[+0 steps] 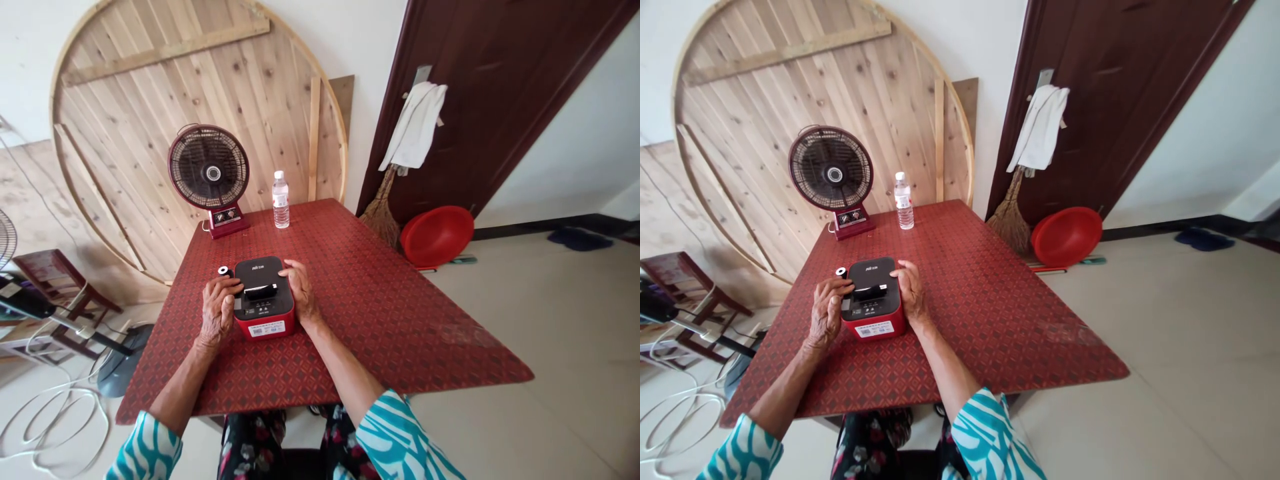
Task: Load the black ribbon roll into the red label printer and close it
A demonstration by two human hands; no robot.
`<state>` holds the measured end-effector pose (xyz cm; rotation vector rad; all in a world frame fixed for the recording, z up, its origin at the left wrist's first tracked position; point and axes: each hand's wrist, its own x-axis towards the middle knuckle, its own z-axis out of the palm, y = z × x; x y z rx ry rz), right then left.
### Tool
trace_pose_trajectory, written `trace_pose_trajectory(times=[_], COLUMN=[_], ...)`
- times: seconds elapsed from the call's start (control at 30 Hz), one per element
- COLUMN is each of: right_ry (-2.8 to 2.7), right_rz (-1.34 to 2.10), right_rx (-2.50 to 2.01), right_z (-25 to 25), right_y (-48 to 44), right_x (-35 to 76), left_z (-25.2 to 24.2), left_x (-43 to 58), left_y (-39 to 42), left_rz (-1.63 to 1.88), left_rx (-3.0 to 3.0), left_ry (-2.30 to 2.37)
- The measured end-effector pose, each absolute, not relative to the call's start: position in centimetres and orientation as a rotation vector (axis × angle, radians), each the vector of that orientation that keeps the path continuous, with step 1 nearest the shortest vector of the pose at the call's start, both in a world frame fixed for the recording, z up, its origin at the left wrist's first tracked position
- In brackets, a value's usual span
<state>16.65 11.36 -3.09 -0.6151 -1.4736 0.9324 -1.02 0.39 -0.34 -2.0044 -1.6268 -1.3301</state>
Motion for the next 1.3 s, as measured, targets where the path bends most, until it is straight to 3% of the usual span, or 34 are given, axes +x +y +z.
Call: trace_pose_trajectory(times=[0.17, 0.37, 0.47, 0.67, 1.3], right_ry=[-1.449, -1.353, -1.317, -1.221, -1.357], right_rz=[0.975, 1.115, 1.203, 1.337, 1.239], right_rx=[-0.621, -0.741, -0.789, -0.802, -0.751], right_z=[-3.4, -4.2, -4.4, -4.2, -4.9], right_y=[11.3, 11.7, 12.0, 12.0, 12.5], right_x=[16.6, 16.3, 16.1, 16.1, 15.9], left_z=[-0.5, 0.2, 0.3, 0.1, -0.4], left_x=[-0.7, -0.9, -1.0, -0.3, -0.9], left_y=[-0.1, -0.4, -0.3, -0.5, 0.0], left_rz=[-1.446, -2.188, -2.382, -2.487, -2.862], left_rx=[-2.020, -1.751, -1.879, -1.983, -1.987], left_ry=[-1.683, -1.919, -2.057, -2.235, -2.324])
